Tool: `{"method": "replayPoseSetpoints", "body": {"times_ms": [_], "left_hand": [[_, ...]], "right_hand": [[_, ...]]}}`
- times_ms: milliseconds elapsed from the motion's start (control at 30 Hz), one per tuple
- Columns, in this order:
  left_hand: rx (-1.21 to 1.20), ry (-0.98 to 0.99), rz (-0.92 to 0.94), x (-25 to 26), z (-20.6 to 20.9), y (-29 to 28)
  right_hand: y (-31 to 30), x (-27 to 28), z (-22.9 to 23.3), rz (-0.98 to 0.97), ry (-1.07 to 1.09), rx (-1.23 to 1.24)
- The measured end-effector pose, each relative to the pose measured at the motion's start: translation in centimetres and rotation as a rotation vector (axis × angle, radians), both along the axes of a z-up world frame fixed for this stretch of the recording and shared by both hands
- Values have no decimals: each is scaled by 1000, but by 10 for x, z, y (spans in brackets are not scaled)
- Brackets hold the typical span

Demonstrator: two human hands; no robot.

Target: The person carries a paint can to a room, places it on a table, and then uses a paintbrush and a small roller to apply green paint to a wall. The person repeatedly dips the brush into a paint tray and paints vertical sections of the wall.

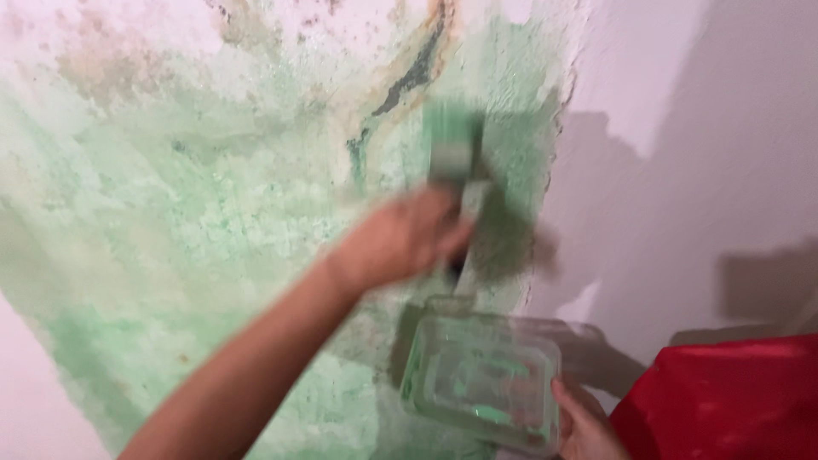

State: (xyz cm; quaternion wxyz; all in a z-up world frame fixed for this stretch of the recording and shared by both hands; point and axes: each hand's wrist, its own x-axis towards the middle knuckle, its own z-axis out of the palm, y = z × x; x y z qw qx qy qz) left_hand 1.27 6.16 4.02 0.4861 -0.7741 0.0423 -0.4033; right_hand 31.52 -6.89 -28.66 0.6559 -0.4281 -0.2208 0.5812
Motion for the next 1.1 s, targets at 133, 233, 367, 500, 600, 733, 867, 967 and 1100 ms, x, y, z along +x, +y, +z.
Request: {"method": "replayPoseSetpoints", "body": {"times_ms": [133,233,367,500,600,733,867,967,1100], "left_hand": [[-466,332,-65,-46,-109,-39],[-604,393,-131,-57,-103,-40],[-264,166,-354,-45,8,-5],[-97,-100,-55,-44,88,32],[0,-159,2,-42,55,27],[-304,65,22,-77,-72,-21],[-688,131,27,-106,-165,-49],[-979,57,-5,-117,-191,-69],[-1410,-293,-163,-129,-221,-106]], "right_hand": [[-6,8,-58,203,-114,65],[-12,8,-72,209,-42,9],[-11,-2,-49,29,43,-92],[-10,-24,-27,93,41,69],[-12,-33,-32,28,48,-56],[-24,-33,-66,264,327,122],[-34,-39,-105,312,359,55],[-43,-50,-123,174,30,-173],[-35,-72,-148,245,-99,-308]]}}
